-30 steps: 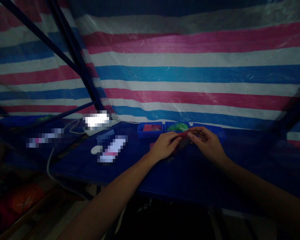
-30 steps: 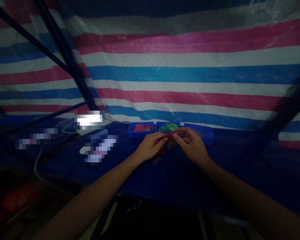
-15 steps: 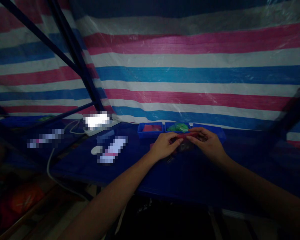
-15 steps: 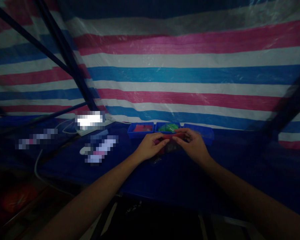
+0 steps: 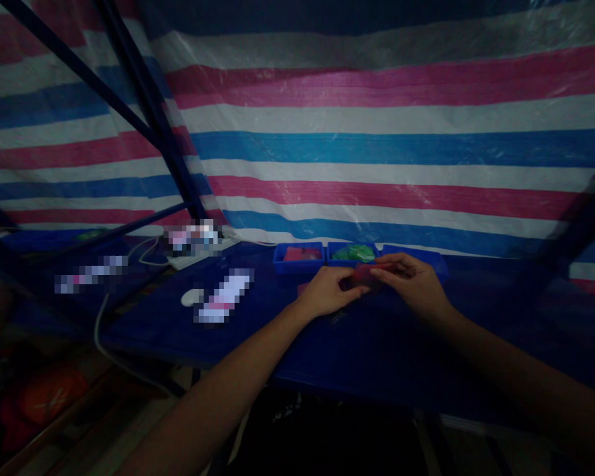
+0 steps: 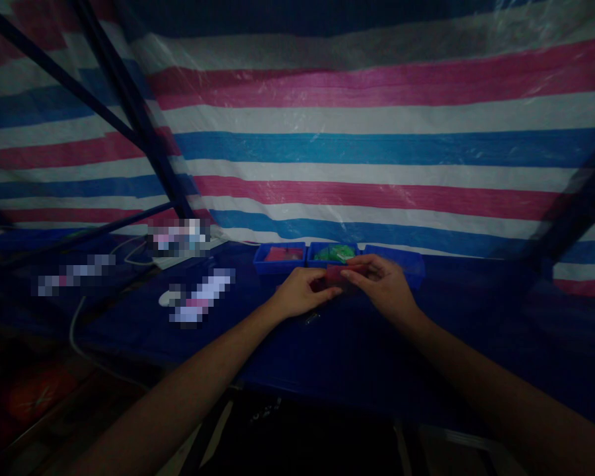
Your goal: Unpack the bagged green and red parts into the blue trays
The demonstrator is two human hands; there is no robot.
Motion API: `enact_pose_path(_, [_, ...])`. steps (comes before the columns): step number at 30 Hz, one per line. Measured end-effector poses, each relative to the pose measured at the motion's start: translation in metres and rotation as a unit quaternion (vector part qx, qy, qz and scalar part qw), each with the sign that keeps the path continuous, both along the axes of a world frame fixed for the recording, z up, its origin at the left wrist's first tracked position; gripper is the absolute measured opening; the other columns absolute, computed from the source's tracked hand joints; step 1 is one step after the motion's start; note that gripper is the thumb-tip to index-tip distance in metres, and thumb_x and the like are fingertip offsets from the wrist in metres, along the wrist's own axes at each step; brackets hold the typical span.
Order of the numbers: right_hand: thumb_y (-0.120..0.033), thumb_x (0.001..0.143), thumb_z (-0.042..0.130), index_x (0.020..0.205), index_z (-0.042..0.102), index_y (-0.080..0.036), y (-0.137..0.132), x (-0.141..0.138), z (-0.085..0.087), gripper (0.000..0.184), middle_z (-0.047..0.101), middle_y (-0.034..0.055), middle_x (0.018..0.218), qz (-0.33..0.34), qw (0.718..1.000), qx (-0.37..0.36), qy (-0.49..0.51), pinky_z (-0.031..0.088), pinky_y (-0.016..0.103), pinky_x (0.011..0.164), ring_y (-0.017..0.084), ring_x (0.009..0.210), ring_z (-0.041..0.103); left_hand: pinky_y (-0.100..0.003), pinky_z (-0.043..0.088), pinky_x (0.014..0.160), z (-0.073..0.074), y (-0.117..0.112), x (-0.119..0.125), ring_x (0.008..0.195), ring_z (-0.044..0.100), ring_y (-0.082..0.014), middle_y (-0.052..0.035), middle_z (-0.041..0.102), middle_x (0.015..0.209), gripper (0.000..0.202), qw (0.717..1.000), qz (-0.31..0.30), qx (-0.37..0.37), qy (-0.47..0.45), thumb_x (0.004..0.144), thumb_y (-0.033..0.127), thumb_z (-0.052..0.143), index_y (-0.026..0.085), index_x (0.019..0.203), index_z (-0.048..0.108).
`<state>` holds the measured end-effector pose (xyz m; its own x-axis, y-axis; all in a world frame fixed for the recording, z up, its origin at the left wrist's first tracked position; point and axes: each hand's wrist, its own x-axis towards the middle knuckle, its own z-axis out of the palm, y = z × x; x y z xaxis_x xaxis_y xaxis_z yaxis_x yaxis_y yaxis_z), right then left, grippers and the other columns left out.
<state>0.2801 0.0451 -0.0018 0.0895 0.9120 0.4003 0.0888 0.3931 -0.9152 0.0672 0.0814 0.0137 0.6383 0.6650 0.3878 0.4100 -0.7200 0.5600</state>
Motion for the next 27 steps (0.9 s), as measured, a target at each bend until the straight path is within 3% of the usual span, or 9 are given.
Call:
enact_pose_path(5, [-0.041,0.072,0.087,0.100,0.071,-0.023,-0.001,-0.001,0.001,0.037,0.077,0.0069,0.096,0.006,1.000,-0.001,0.022,0.061,0.042,0.080,0.024,0.086,0.074,-0.029,0.046,0.064,0.000,-0.002,0.002,0.072,0.062,-0.0180,-0.0047,0.073,0.083,0.033,0.999,-0.021,-0.021,-0.015,0.088,0.042,0.067,0.018,0.110,0.074])
enact_pose_path(10, [-0.040,0.072,0.086,0.101,0.070,-0.023,0.003,0.003,0.000,0.037,0.076,0.0059,0.096,-0.029,0.998,0.019,0.046,0.060,0.042,0.085,0.023,0.088,0.073,-0.027,0.046,0.063,-0.002,0.004,0.000,0.072,0.062,-0.0161,-0.0043,0.072,0.086,0.033,0.998,-0.007,-0.046,-0.045,0.089,0.044,0.066,0.018,0.109,0.072])
enact_pose_path(15, [-0.040,0.073,0.086,0.099,0.070,-0.022,0.008,0.006,-0.001,0.035,0.075,0.0055,0.098,-0.061,0.995,0.034,0.066,0.058,0.041,0.091,0.022,0.092,0.072,-0.033,0.054,0.079,-0.009,0.016,-0.003,0.088,0.069,-0.0193,-0.0079,0.074,0.100,0.037,0.983,-0.002,-0.109,-0.146,0.086,0.046,0.071,0.016,0.107,0.069])
enact_pose_path(21, [-0.042,0.073,0.086,0.100,0.069,-0.021,0.007,0.005,0.002,0.039,0.074,0.0046,0.095,-0.077,0.992,0.036,0.089,0.059,0.038,0.084,0.020,0.086,0.071,-0.040,0.055,0.093,-0.005,0.025,-0.003,0.097,0.071,-0.0205,-0.0137,0.073,0.110,0.038,0.945,-0.026,-0.198,-0.259,0.082,0.039,0.077,0.014,0.107,0.066])
enact_pose_path(25, [-0.046,0.078,0.081,0.106,0.068,-0.021,0.006,0.007,0.002,0.039,0.073,0.0048,0.094,-0.035,0.998,0.018,0.051,0.058,0.034,0.073,0.017,0.078,0.069,-0.035,0.056,0.089,-0.001,0.038,-0.014,0.095,0.070,-0.0185,-0.0115,0.072,0.108,0.039,0.943,-0.013,-0.174,-0.282,0.085,0.041,0.074,0.014,0.111,0.065])
enact_pose_path(27, [-0.047,0.079,0.079,0.107,0.067,-0.021,0.006,0.007,0.002,0.040,0.073,0.0053,0.093,-0.020,0.999,0.011,0.024,0.057,0.033,0.068,0.019,0.080,0.068,-0.031,0.055,0.083,0.000,0.051,-0.026,0.090,0.070,-0.0170,-0.0095,0.072,0.105,0.045,0.949,0.045,-0.125,-0.287,0.086,0.042,0.072,0.015,0.119,0.062])
